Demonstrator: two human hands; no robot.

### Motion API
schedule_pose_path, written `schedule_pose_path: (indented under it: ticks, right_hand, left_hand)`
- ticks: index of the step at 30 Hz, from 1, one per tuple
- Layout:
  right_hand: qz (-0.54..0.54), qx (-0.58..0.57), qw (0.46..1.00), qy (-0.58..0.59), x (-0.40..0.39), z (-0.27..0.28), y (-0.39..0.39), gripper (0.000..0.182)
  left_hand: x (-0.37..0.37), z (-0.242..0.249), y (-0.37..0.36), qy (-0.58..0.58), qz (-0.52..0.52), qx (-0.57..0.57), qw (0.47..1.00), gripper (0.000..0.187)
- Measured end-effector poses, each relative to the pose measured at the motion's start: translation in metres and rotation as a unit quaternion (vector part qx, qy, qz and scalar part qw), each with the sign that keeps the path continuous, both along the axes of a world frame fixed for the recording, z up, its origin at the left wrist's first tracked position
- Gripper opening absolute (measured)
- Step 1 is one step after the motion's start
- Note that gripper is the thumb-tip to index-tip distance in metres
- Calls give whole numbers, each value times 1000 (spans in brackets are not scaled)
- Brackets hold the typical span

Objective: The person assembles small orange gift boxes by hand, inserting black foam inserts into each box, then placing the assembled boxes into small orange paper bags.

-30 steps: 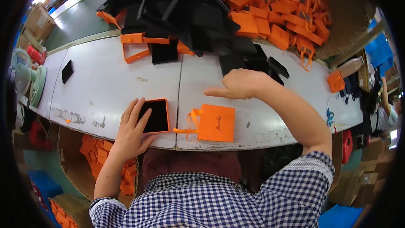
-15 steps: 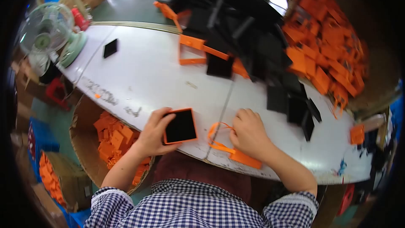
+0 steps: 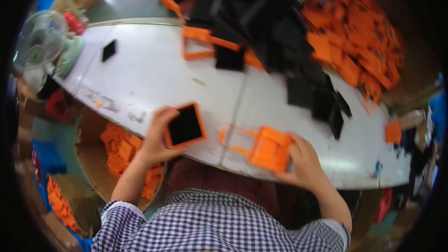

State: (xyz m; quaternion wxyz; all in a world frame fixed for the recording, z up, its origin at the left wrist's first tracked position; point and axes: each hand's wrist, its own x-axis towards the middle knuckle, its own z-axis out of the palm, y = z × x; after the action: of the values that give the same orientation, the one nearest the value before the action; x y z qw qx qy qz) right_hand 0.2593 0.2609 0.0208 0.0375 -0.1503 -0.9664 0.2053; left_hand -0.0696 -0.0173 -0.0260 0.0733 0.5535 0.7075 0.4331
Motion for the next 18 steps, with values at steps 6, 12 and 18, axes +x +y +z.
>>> schedule_pose_path:
  ticks: [6, 12, 18]
  right_hand:
    - [68, -200, 975, 66, -27, 23, 11, 58]
    - [146, -237, 956, 93, -39, 38, 14, 58]
    - [141, -223, 961, 86, -41, 32, 8, 57]
  left_hand:
    - [31, 51, 17, -91, -159, 25, 983, 112]
    - [37, 58, 29, -84, -169, -58, 980, 111]
    - [36, 66, 30, -77, -179, -55, 979, 109]
